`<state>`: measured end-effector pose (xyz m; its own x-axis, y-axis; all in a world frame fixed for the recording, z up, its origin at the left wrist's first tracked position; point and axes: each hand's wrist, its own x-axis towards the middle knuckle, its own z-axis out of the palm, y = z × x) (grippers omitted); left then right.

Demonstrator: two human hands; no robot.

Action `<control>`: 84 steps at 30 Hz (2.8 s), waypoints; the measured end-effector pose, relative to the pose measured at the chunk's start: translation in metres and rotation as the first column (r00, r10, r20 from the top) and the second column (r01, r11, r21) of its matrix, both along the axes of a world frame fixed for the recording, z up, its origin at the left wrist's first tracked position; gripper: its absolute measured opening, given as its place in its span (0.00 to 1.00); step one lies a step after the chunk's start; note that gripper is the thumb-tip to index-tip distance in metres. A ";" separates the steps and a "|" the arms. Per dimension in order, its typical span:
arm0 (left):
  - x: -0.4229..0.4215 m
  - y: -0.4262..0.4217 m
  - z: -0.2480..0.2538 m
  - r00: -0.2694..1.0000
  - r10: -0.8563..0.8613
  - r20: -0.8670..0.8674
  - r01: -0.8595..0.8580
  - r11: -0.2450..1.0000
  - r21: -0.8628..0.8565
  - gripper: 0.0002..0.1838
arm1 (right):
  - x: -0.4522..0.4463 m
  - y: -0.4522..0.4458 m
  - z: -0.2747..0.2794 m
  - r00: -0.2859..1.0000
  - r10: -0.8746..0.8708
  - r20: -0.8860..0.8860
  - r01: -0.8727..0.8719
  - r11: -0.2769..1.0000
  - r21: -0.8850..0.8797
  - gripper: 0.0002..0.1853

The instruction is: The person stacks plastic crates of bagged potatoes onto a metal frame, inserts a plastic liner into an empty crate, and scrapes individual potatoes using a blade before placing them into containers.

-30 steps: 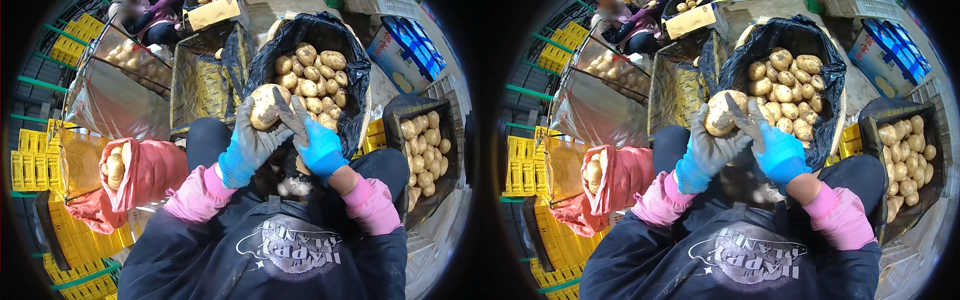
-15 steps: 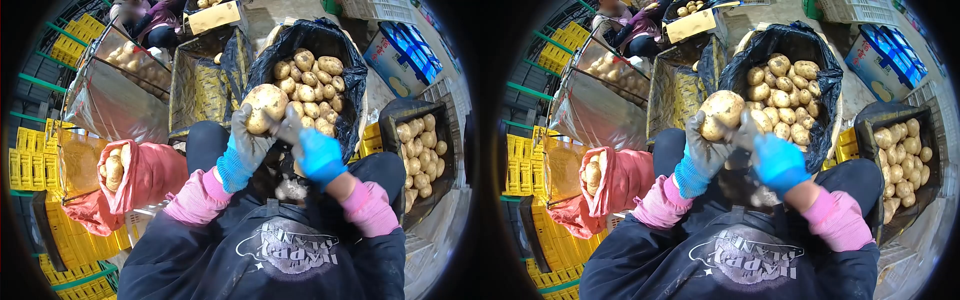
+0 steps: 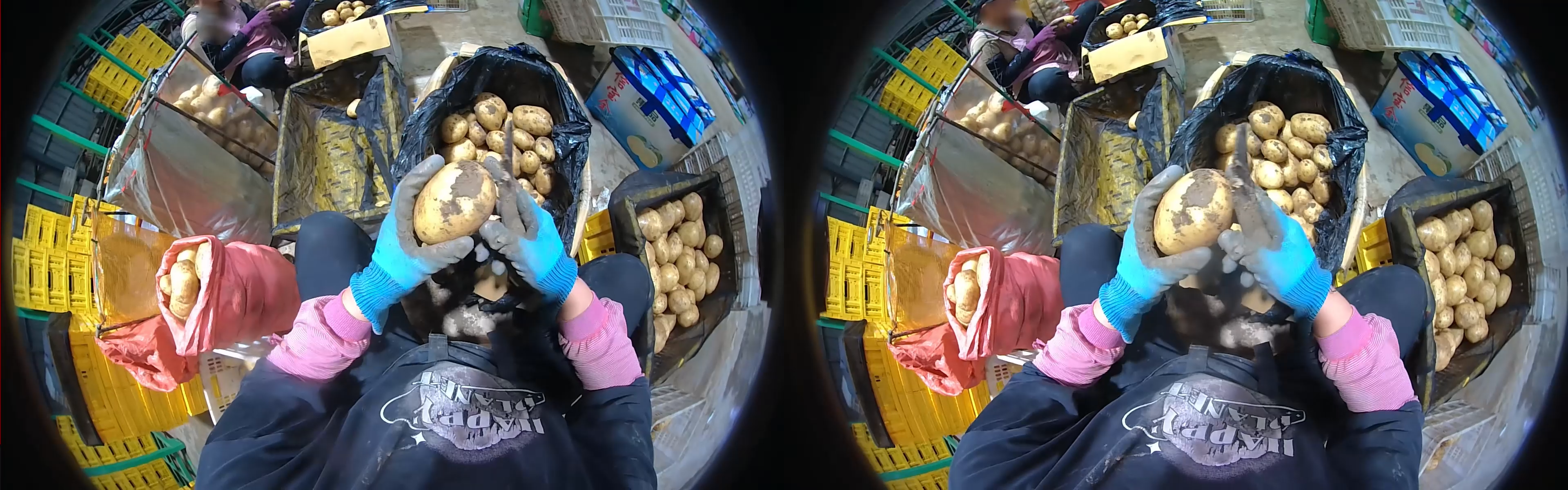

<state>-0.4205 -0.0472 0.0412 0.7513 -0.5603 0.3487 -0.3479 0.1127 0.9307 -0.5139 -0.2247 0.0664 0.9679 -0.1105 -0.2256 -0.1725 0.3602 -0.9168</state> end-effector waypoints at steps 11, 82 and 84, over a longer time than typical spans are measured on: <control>0.008 0.006 -0.002 0.827 0.130 0.547 -0.294 0.930 0.223 0.53 | 0.002 -0.013 -0.006 0.991 0.057 0.117 0.073 0.506 -0.859 0.29; -0.002 0.015 -0.012 0.940 0.137 0.312 -0.289 0.804 0.520 0.48 | -0.024 0.016 -0.031 0.958 0.224 -0.182 -0.200 0.060 -0.978 0.41; 0.002 0.017 -0.015 0.917 0.093 0.388 -0.320 0.753 0.575 0.48 | -0.023 0.013 -0.028 0.950 0.220 -0.220 -0.237 0.055 -0.970 0.42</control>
<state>-0.4187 -0.0306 0.0261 0.7848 -0.5790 0.2210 -0.5773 -0.5535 0.6003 -0.5366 -0.2121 0.0382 0.9916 -0.0125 -0.1291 -0.0645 -0.9111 -0.4071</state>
